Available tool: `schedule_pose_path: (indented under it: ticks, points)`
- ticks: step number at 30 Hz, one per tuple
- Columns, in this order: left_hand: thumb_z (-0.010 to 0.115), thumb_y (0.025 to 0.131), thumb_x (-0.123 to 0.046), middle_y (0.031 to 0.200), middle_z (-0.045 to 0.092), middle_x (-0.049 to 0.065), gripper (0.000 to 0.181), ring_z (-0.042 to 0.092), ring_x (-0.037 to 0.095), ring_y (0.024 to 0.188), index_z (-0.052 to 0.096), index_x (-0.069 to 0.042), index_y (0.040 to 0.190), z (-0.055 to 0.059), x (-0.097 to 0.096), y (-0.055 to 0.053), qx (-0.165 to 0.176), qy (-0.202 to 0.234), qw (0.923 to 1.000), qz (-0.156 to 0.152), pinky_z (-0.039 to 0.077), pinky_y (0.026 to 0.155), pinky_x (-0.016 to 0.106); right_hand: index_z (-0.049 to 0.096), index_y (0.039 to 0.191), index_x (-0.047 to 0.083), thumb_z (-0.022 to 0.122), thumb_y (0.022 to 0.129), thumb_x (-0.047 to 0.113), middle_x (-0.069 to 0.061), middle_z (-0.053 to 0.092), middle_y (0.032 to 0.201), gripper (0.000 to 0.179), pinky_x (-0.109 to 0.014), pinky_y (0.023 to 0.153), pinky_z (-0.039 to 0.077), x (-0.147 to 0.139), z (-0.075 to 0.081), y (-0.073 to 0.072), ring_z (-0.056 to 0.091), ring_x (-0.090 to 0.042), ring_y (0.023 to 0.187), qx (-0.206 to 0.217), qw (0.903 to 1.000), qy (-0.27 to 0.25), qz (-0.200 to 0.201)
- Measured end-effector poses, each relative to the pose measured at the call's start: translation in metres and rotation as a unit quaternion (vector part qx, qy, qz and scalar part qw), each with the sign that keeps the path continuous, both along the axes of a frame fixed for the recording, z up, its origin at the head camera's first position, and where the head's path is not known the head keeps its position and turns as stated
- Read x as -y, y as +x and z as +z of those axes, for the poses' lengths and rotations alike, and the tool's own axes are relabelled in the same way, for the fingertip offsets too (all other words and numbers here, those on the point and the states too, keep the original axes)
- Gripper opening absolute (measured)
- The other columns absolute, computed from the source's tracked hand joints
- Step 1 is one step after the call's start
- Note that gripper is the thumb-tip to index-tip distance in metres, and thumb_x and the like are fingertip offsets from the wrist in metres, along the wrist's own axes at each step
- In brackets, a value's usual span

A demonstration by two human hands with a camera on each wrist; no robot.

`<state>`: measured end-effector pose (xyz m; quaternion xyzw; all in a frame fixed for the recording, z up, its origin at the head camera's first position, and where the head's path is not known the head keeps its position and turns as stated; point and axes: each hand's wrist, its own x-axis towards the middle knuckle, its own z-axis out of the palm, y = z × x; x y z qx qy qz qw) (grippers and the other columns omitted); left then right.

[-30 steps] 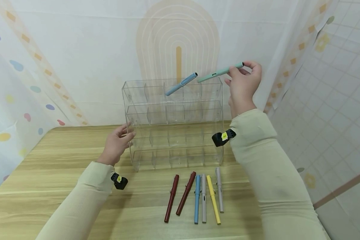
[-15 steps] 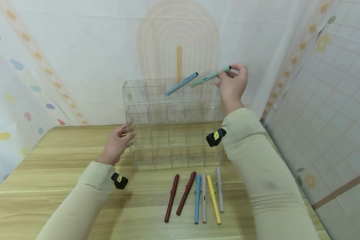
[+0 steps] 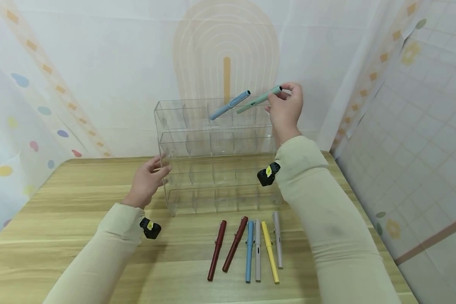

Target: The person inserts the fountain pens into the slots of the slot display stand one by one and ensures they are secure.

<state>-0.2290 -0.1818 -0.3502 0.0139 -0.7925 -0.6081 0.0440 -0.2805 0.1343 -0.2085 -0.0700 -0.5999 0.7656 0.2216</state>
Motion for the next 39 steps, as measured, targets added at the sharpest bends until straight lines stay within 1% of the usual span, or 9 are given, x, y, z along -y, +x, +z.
schedule_pose_path:
  ticks: [4, 8, 15, 22, 26, 30, 39]
  points:
    - [0.056, 0.097, -0.007, 0.136, 0.049, 0.023, 0.055, 0.051, 0.032, 0.122, 0.037, -0.005, 0.148, 0.000, 0.001, 0.000, -0.001, 0.000, 1.0000, 0.004, 0.051, 0.090, 0.034, 0.045, 0.106, 0.014, 0.061, 0.091, -0.002, -0.006, 0.054, 0.101, 0.027, -0.026, 0.075, 0.055, 0.003, -0.001, -0.002, 0.060, -0.017, 0.086, 0.006, 0.9999, 0.008, 0.006]
    - [0.056, 0.096, -0.006, 0.137, 0.048, 0.022, 0.055, 0.051, 0.031, 0.122, 0.037, -0.005, 0.148, -0.001, 0.002, 0.000, 0.002, 0.003, 1.0000, 0.006, 0.051, 0.089, 0.033, 0.045, 0.107, 0.014, 0.060, 0.091, -0.002, -0.005, 0.054, 0.100, 0.027, -0.030, 0.081, 0.055, 0.006, -0.002, -0.004, 0.059, -0.015, 0.084, 0.013, 0.9996, 0.021, 0.011]
    - [0.056, 0.097, -0.009, 0.139, 0.046, 0.022, 0.057, 0.050, 0.032, 0.124, 0.034, -0.006, 0.150, 0.001, 0.003, 0.001, 0.011, -0.006, 0.9999, 0.005, 0.051, 0.089, 0.031, 0.045, 0.111, 0.013, 0.059, 0.092, 0.000, -0.005, 0.056, 0.107, 0.026, -0.035, 0.089, 0.052, 0.008, -0.002, -0.006, 0.061, -0.016, 0.094, 0.025, 0.9987, 0.041, 0.019]
    - [0.056, 0.098, -0.009, 0.140, 0.046, 0.021, 0.056, 0.050, 0.031, 0.124, 0.034, -0.007, 0.150, 0.001, 0.004, 0.001, 0.015, -0.009, 0.9998, 0.004, 0.051, 0.087, 0.031, 0.045, 0.114, 0.011, 0.059, 0.093, 0.001, -0.005, 0.056, 0.110, 0.027, -0.034, 0.088, 0.053, 0.009, -0.004, -0.008, 0.060, -0.017, 0.095, 0.038, 0.9973, 0.058, 0.022]
    - [0.056, 0.097, -0.009, 0.140, 0.046, 0.022, 0.057, 0.050, 0.031, 0.124, 0.034, -0.007, 0.150, 0.001, 0.004, 0.000, 0.013, -0.007, 0.9999, 0.003, 0.052, 0.084, 0.028, 0.045, 0.116, 0.010, 0.059, 0.092, 0.002, -0.006, 0.056, 0.111, 0.028, -0.033, 0.088, 0.053, 0.007, -0.003, -0.008, 0.060, -0.017, 0.096, 0.047, 0.9970, 0.056, 0.025]
    - [0.055, 0.097, -0.008, 0.140, 0.046, 0.022, 0.057, 0.050, 0.032, 0.123, 0.033, -0.007, 0.150, 0.001, 0.002, 0.000, 0.010, -0.004, 0.9999, -0.002, 0.052, 0.084, 0.028, 0.045, 0.117, 0.009, 0.059, 0.092, 0.004, -0.004, 0.053, 0.109, 0.030, -0.032, 0.088, 0.053, 0.004, -0.002, -0.009, 0.058, -0.016, 0.099, 0.055, 0.9962, 0.062, 0.024]
    - [0.056, 0.097, -0.007, 0.139, 0.047, 0.023, 0.056, 0.051, 0.032, 0.123, 0.035, -0.006, 0.149, 0.000, -0.002, -0.001, 0.013, 0.007, 0.9999, -0.001, 0.052, 0.081, 0.025, 0.048, 0.117, 0.005, 0.063, 0.092, 0.011, 0.000, 0.045, 0.102, 0.029, -0.030, 0.088, 0.053, -0.004, -0.003, -0.010, 0.055, -0.010, 0.090, 0.054, 0.9926, 0.108, 0.010]
